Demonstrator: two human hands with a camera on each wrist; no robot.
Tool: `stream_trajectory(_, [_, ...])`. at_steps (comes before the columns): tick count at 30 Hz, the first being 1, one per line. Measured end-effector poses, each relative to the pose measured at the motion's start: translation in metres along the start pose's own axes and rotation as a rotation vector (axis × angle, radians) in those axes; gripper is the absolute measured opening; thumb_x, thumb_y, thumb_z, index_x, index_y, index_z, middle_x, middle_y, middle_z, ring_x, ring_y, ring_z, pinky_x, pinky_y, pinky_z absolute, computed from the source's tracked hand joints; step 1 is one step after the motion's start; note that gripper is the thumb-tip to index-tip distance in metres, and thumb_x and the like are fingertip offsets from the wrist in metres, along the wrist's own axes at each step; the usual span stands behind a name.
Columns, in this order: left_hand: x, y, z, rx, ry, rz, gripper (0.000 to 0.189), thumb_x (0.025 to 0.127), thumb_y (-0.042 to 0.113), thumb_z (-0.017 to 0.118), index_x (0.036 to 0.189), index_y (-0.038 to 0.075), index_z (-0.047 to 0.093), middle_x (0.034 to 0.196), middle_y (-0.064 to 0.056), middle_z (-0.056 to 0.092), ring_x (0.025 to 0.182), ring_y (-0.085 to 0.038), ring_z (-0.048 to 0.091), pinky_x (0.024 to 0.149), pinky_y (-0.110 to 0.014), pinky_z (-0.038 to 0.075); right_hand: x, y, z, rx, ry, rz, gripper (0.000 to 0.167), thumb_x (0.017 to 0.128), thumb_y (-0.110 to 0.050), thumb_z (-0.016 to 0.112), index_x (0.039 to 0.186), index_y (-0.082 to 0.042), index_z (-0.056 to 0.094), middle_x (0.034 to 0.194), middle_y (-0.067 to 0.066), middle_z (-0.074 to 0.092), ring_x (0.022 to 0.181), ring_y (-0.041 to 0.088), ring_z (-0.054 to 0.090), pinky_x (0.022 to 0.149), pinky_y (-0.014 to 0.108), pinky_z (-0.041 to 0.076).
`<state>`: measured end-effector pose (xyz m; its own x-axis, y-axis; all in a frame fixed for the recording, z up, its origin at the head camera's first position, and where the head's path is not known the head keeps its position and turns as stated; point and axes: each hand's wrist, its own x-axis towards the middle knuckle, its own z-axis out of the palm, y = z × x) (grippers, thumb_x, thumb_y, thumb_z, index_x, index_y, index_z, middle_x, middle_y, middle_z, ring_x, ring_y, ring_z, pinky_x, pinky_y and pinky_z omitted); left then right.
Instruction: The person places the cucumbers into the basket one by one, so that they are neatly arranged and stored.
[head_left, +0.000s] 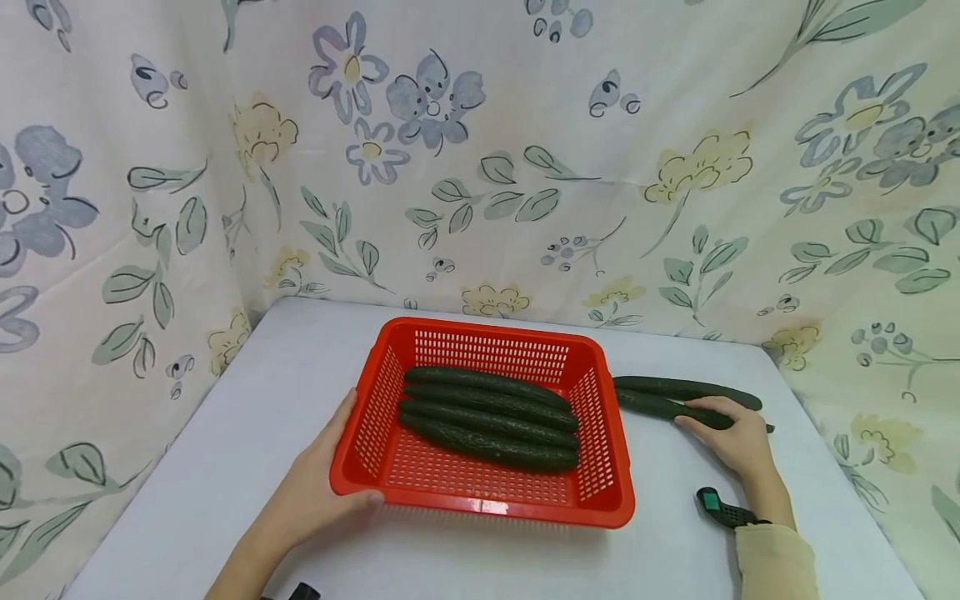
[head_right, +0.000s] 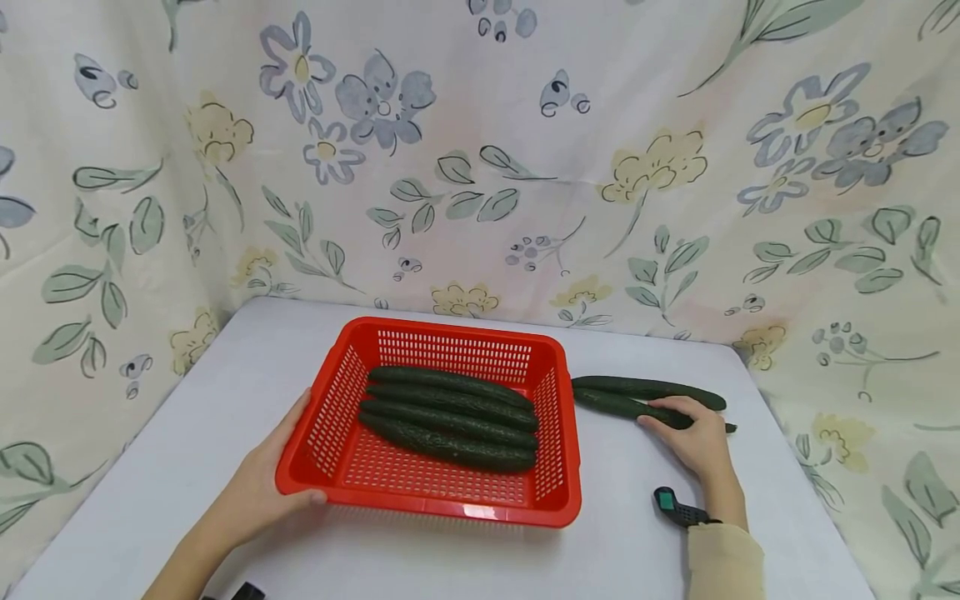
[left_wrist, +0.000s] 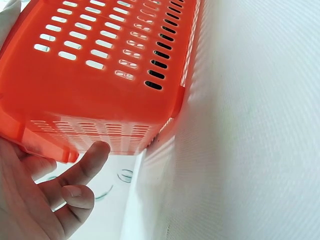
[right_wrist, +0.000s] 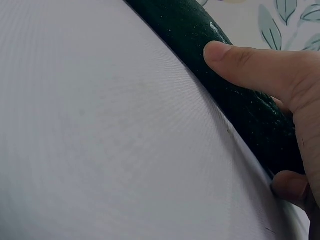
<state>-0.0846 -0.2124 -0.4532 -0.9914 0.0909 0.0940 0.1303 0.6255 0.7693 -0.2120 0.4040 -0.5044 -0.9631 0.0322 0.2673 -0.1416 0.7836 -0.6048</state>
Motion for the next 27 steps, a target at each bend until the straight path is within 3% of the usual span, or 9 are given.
stream_trajectory(16, [-0.0004,0.0011,-0.0005,0.001,0.001,-0.012,0.132,0.072,0.055,0.092,0.172,0.03,0.01,0.167,-0.015,0.04,0.127,-0.033,0.06,0.081,-0.037,0.064,-0.0007,-0.0059,-0.0017,0.013,0.013,-0.001,0.042,0.089,-0.036,0.088,0.114,-0.004,0.079,0.127,0.026,0.069,0.129,0.051,0.054,0.105,0.078,0.037])
stream_trajectory(27, [0.0005,0.0003,-0.0003,0.011,0.0,-0.014,0.132,0.073,0.055,0.092,0.172,0.033,0.008,0.168,-0.014,0.039,0.129,-0.033,0.059,0.082,-0.037,0.064,-0.0008,-0.0104,-0.0077,0.06,0.038,0.081,0.047,0.088,-0.041,0.088,0.119,-0.007,0.078,0.125,0.014,0.07,0.128,0.042,0.052,0.11,0.074,0.036])
